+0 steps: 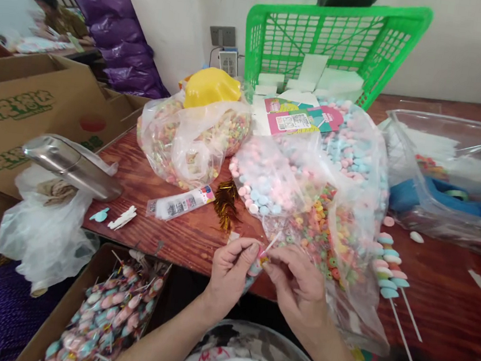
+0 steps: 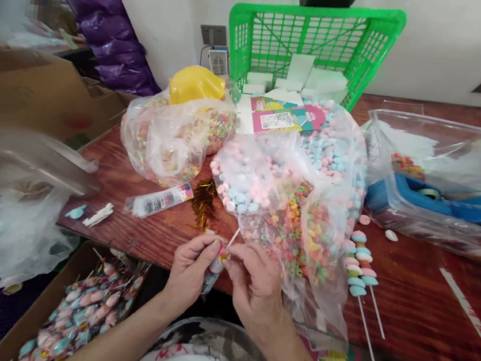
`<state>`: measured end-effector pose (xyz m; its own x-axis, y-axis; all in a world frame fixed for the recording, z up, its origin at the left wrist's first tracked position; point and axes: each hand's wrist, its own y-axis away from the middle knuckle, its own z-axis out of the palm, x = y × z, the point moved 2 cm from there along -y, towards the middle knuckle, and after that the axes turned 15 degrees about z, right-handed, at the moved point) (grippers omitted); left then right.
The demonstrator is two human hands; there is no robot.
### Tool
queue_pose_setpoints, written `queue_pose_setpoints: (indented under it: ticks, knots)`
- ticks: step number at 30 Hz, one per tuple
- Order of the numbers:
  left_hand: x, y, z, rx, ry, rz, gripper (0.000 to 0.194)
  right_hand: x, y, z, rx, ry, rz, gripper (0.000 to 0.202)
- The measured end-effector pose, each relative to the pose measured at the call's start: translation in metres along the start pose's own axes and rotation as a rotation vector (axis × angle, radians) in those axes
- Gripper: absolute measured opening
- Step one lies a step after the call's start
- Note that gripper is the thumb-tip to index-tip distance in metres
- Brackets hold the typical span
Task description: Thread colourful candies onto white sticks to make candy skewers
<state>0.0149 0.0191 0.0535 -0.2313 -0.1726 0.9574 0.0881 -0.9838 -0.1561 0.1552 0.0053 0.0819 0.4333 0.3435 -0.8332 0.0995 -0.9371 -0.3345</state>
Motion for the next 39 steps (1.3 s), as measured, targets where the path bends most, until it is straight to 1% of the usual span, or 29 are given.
queue_pose_setpoints:
  ticks: [2,5,6,7,9,10,11,12,14,15,16,18,19,21,23,26,29,33,35,37,38,39]
  knots:
    - [0.004,0.0,0.001,-0.002,-0.008,0.003,0.03,-0.003,-0.003,0.002,-0.014,-0.007,-0.026,0.018]
    - [0.006,-0.002,0.001,0.011,-0.028,0.002,0.032,-0.006,-0.005,-0.001,-0.034,0.052,-0.092,0.018]
    - [0.005,-0.002,0.001,0.02,-0.034,-0.004,0.032,-0.006,-0.005,-0.005,-0.003,0.038,-0.092,0.018]
    - [0.004,-0.002,0.0,0.033,-0.035,-0.013,0.033,-0.004,-0.005,-0.01,0.054,-0.004,-0.071,0.017]
    - [-0.001,-0.003,-0.002,0.063,-0.013,-0.03,0.033,0.001,-0.004,-0.019,0.211,-0.122,0.014,0.015]
    - [-0.003,-0.003,-0.003,0.076,0.003,-0.031,0.032,0.003,-0.003,-0.021,0.262,-0.159,0.063,0.013]
    - [-0.005,-0.003,-0.004,0.085,0.016,-0.024,0.031,0.006,-0.002,-0.02,0.267,-0.165,0.105,0.011]
    - [-0.006,-0.003,-0.003,0.086,0.019,-0.006,0.028,0.007,-0.001,-0.017,0.234,-0.146,0.13,0.009]
    - [-0.005,-0.002,-0.002,0.063,-0.014,0.058,0.024,0.008,0.0,-0.006,0.136,-0.079,0.142,0.02]
    - [-0.003,-0.002,0.0,0.042,-0.04,0.098,0.022,0.007,0.0,0.0,0.11,-0.064,0.144,0.024]
    - [-0.001,-0.001,0.001,0.02,-0.067,0.138,0.021,0.006,-0.001,0.004,0.109,-0.074,0.147,0.022]
    - [0.001,0.0,0.003,-0.02,-0.114,0.193,0.02,0.005,-0.003,0.01,0.124,-0.13,0.144,0.003]
    - [0.002,0.001,0.003,-0.033,-0.128,0.204,0.02,0.004,-0.005,0.012,0.117,-0.157,0.136,0.009]
    - [0.001,0.002,0.001,-0.047,-0.129,0.204,0.018,0.003,-0.007,0.012,0.091,-0.202,0.101,0.019]
    - [-0.002,0.004,-0.002,-0.056,-0.11,0.203,0.017,0.005,-0.007,0.011,0.078,-0.247,0.082,0.019]
    - [-0.004,0.005,-0.005,-0.062,-0.1,0.223,0.016,0.009,-0.003,0.012,0.085,-0.322,0.162,0.01]
    - [-0.004,0.005,-0.004,-0.058,-0.113,0.24,0.019,0.01,-0.001,0.015,0.085,-0.301,0.216,0.005]
    - [-0.001,0.005,-0.001,-0.094,-0.123,0.28,0.019,0.005,-0.005,0.015,0.082,-0.283,0.167,0.017]
    - [0.0,0.005,-0.001,-0.1,-0.124,0.3,0.017,0.004,-0.007,0.015,0.075,-0.274,0.165,0.018]
    - [-0.001,0.006,-0.003,-0.075,-0.1,0.267,0.015,0.004,-0.006,0.016,0.062,-0.255,0.163,0.017]
    - [-0.002,0.007,-0.005,-0.071,-0.066,0.217,0.015,0.005,-0.005,0.016,0.063,-0.252,0.163,0.017]
    - [-0.004,0.007,-0.006,-0.081,-0.024,0.151,0.021,0.006,-0.004,0.017,0.072,-0.251,0.166,0.017]
